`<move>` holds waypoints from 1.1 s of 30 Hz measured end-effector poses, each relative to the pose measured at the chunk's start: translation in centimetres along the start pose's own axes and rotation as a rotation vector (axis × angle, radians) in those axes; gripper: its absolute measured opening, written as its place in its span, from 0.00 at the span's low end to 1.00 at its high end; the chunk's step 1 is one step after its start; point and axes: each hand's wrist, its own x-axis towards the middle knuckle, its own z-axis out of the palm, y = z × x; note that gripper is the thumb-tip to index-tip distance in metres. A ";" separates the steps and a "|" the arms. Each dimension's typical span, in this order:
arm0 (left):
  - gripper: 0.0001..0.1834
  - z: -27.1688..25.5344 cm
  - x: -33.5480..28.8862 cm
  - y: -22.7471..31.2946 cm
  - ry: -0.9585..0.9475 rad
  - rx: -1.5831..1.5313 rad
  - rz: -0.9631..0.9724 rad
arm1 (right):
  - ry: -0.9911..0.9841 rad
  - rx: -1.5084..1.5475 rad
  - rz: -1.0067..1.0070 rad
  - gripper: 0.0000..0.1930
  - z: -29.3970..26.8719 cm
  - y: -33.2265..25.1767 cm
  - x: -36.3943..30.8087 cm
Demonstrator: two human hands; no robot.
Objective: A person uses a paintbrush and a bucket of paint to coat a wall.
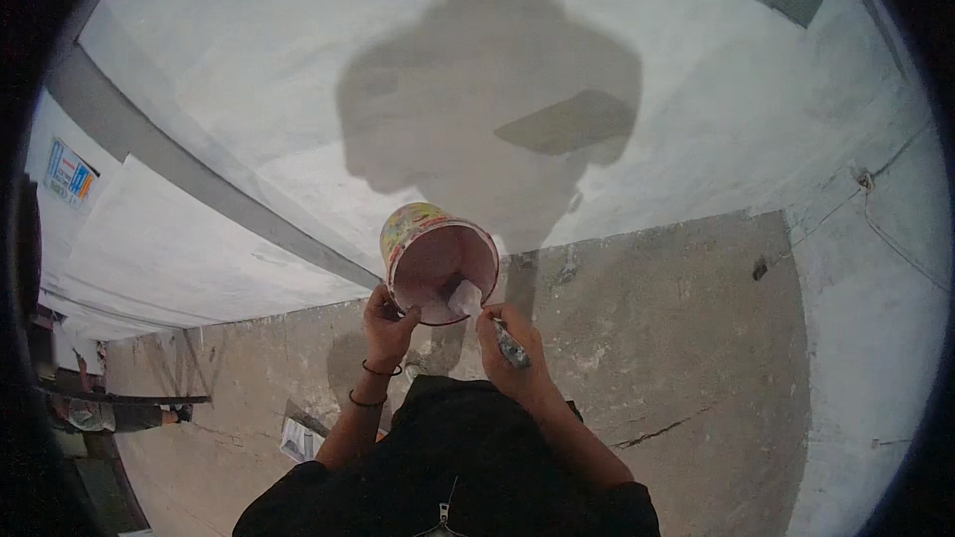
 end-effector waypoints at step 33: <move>0.14 7.9 -1.7 2.5 -0.097 -0.123 0.004 | 0.241 0.079 -0.192 0.13 -2.4 4.1 0.4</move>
